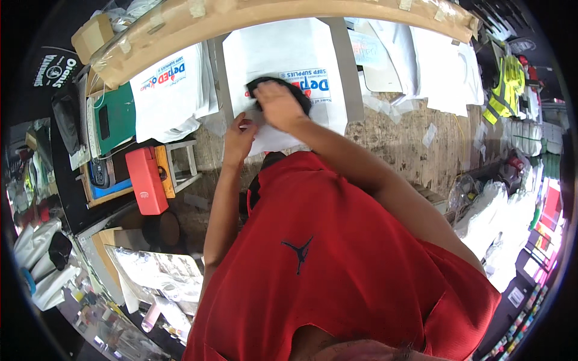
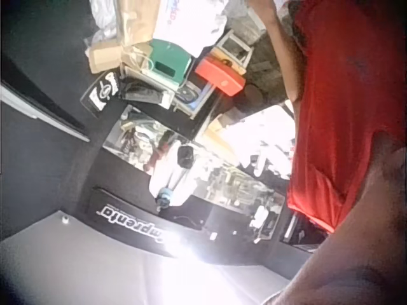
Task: The person screen prints designs onto white tote bags by hand. They place a bag on the workstation, position a stencil over it, and use a small squeegee to apply black ink through the stencil. After each bag is printed, they move it aside and repeat the process for subsequent bags. A heat press is visible and used between print cycles.
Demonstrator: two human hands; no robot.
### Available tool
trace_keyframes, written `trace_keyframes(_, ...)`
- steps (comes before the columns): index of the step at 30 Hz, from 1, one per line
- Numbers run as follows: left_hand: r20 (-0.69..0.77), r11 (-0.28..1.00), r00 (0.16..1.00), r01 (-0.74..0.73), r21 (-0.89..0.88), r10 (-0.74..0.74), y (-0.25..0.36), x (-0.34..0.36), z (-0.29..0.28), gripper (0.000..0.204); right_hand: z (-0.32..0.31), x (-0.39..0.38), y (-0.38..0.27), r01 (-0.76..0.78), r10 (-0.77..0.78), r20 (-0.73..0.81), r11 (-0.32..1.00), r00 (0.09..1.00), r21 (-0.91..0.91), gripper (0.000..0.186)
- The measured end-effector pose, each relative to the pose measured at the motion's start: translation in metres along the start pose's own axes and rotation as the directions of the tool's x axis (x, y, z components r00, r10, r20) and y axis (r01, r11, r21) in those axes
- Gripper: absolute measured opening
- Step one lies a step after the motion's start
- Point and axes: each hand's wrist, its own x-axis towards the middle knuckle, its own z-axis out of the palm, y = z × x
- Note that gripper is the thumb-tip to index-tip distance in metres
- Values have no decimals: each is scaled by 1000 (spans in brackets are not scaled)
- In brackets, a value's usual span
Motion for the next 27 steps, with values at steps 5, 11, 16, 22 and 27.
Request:
trace_keyframes(5, 26, 999, 999, 40, -18, -40, -4, -1, -9, 60, -68, -72, 78, -206, 220, -111, 970, 969, 129, 48)
trace_keyframes(11, 16, 993, 994, 105, -53, -104, 16, -6, -3, 54, -83, -78, 95, -214, 215, 12, 965, 977, 149, 26)
trace_keyframes(16, 11, 995, 997, 74, -68, -74, 13, -10, -8, 54, -86, -38, 116, -316, 302, 130, 944, 944, 95, 24)
trace_keyframes(22, 22, 996, 996, 86, -29, -85, 17, -3, -4, 53, -49, -24, 50, -202, 182, 146, 971, 972, 132, 22)
trace_keyframes(27, -8, 997, 998, 69, -47, -69, 7, 0, -6, 56, -82, -34, 88, -377, 333, 302, 921, 893, 99, 21)
